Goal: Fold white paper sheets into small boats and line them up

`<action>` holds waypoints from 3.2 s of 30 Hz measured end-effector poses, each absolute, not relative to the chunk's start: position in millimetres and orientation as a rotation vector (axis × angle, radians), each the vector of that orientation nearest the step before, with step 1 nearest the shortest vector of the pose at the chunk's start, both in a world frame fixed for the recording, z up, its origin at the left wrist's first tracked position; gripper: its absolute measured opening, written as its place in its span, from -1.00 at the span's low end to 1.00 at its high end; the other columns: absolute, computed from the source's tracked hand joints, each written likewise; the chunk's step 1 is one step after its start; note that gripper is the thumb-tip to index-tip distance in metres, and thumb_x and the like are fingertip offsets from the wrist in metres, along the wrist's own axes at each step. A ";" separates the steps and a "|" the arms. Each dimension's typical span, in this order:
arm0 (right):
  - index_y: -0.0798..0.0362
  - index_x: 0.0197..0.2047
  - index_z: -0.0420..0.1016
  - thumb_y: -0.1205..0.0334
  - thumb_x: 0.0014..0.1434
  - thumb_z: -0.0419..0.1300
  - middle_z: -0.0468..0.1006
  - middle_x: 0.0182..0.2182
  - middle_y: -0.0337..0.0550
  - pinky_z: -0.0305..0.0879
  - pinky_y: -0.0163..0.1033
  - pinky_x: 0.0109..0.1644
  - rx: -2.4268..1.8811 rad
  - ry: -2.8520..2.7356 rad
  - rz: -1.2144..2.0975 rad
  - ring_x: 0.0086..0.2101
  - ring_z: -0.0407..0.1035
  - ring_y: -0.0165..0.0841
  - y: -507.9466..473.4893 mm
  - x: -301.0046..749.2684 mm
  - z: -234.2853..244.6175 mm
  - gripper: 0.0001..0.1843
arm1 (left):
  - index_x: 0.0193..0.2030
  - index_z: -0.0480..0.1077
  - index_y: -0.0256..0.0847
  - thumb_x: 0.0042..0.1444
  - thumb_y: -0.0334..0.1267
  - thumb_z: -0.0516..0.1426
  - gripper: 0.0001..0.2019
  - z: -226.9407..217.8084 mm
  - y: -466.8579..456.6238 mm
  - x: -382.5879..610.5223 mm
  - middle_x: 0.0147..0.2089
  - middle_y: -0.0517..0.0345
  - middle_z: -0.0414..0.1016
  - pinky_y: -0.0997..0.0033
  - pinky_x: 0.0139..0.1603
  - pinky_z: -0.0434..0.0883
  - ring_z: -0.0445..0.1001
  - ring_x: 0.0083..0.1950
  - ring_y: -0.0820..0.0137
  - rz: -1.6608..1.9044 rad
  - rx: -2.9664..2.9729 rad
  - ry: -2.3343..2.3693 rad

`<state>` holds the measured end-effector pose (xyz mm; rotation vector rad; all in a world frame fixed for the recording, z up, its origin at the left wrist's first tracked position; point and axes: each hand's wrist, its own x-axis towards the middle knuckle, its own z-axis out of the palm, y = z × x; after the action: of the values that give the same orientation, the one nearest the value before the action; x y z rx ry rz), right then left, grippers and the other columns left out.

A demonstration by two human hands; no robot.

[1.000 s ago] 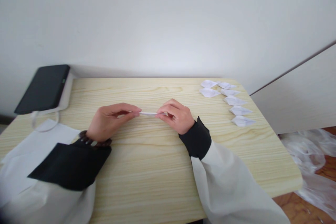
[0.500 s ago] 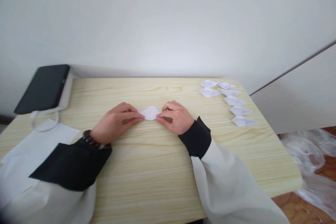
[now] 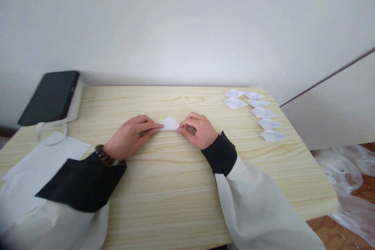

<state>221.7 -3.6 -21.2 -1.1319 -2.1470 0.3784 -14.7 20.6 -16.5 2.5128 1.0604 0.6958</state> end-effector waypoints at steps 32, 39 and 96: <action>0.08 -0.40 0.35 0.21 0.17 0.06 0.35 -0.39 -0.18 0.14 -0.26 -0.29 -1.745 -2.261 0.420 -0.40 0.28 -0.39 -4.1 209.5 -5.0 -0.84 | -0.23 0.58 -0.08 0.09 -0.14 0.16 -0.80 -13.9 21.3 -5.7 -0.46 0.12 0.38 0.24 -0.08 0.27 0.29 -0.19 0.24 0.624 2.343 1.425; 0.09 -0.18 0.37 0.25 0.17 0.08 0.30 -0.27 -0.12 0.21 -0.17 -0.16 -1.614 -2.195 0.423 -0.27 0.27 -0.31 -7.7 211.4 -13.2 -0.84 | -0.25 0.57 0.04 0.04 -0.10 0.19 -0.83 -11.0 19.9 -3.2 -0.34 0.13 0.42 0.13 0.03 0.17 0.24 -0.03 0.18 0.559 2.186 1.578; 0.00 -0.08 0.53 0.17 0.27 0.04 0.44 -0.19 -0.10 0.34 -0.24 -0.18 -1.290 -2.085 0.166 -0.39 0.33 -0.43 -6.7 197.3 -26.0 -0.72 | -0.08 0.46 -0.13 0.24 -0.16 0.00 -0.74 -16.1 19.6 -4.2 -0.16 0.06 0.45 0.23 -0.04 0.31 0.36 -0.11 0.28 0.764 2.489 1.297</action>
<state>197.3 -6.7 -26.0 -1.2902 -2.0849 0.1661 -4.2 19.6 -16.1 2.4894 1.2967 0.7639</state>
